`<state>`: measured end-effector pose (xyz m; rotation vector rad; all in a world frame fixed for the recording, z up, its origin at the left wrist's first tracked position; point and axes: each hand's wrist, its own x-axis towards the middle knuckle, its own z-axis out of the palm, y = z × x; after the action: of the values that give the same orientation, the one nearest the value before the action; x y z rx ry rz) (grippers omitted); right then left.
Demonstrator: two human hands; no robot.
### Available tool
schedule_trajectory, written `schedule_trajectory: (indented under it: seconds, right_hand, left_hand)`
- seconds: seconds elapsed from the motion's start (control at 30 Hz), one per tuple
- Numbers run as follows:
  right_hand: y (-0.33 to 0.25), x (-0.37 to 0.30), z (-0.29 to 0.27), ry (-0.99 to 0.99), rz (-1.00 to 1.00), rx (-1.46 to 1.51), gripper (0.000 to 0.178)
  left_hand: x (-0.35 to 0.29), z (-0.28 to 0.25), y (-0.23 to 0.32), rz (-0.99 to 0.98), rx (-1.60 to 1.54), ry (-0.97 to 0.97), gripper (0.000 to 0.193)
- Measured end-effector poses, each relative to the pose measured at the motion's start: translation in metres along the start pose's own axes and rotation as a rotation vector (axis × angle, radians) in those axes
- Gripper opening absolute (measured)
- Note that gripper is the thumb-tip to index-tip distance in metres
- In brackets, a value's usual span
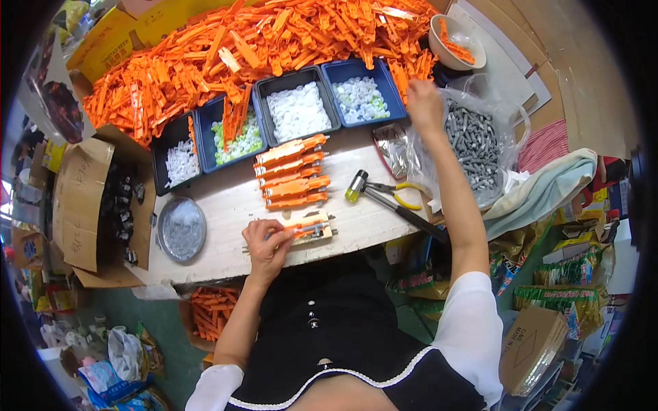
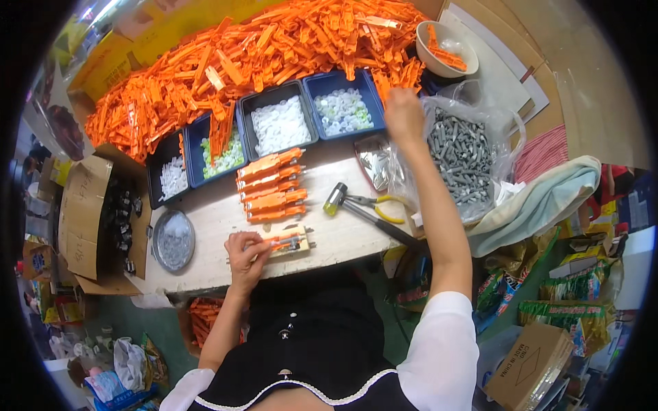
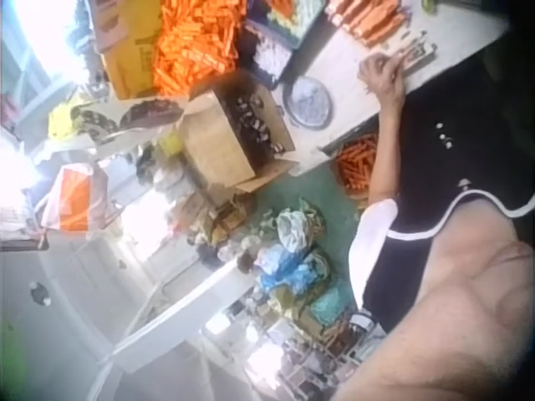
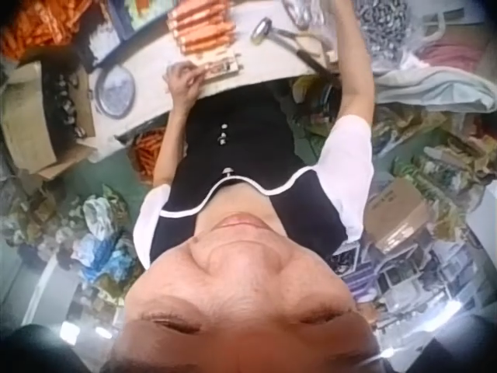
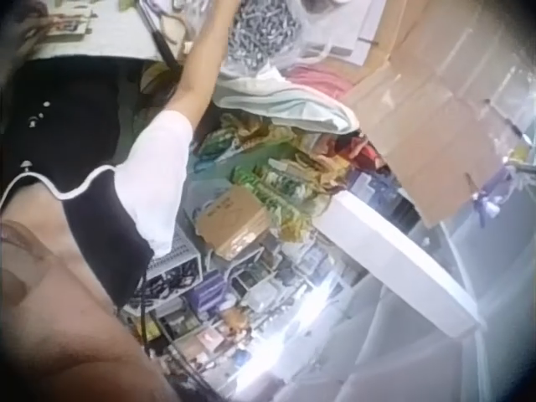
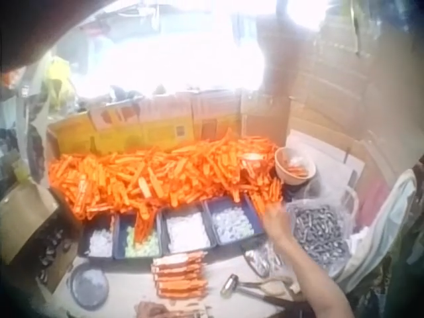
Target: Assembling small plastic components into orange frames using a mallet.
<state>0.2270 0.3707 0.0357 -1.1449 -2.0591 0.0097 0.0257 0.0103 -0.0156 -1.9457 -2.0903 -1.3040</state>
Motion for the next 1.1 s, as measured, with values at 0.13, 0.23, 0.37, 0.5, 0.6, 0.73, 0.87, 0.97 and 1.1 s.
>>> schedule_trajectory:
  seconds: [0.13, 0.23, 0.37, 0.5, 0.6, 0.73, 0.87, 0.97, 1.1]
  right_hand:
    - [0.041, 0.051, 0.011, -0.071, 0.505, -0.238, 0.043]
    - [0.053, 0.06, 0.033, -0.148, 0.521, -0.165, 0.049]
    - [0.046, 0.056, 0.041, -0.148, 0.424, -0.053, 0.038]
    - [0.055, 0.042, 0.034, -0.128, 0.329, 0.11, 0.027]
    - [0.061, 0.028, 0.013, -0.168, 0.323, 0.316, 0.024]
    - [0.034, 0.006, -0.023, -0.288, 0.413, 0.505, 0.021]
    - [-0.03, -0.027, -0.048, -0.286, 0.329, 0.645, 0.04]
    - [-0.064, -0.062, -0.054, -0.345, 0.16, 0.657, 0.042]
    - [-0.117, -0.117, -0.065, -0.71, 0.242, 0.679, 0.036]
  left_hand:
    - [0.001, 0.001, 0.0, -0.006, -0.02, 0.001, 0.012]
    - [0.002, 0.002, 0.0, -0.023, -0.037, 0.001, 0.01]
    - [0.001, 0.001, 0.001, -0.024, -0.031, 0.004, 0.01]
    - [-0.001, 0.0, -0.001, -0.016, -0.03, 0.0, 0.011]
    - [-0.003, -0.002, 0.0, -0.015, -0.019, 0.008, 0.012]
    - [-0.006, -0.004, 0.0, -0.022, -0.014, -0.002, 0.009]
    - [-0.01, -0.001, -0.003, -0.042, 0.033, 0.005, 0.007]
    - [-0.008, 0.005, -0.008, -0.02, 0.052, 0.006, 0.007]
    - [0.001, 0.006, -0.007, 0.01, -0.021, 0.032, 0.017]
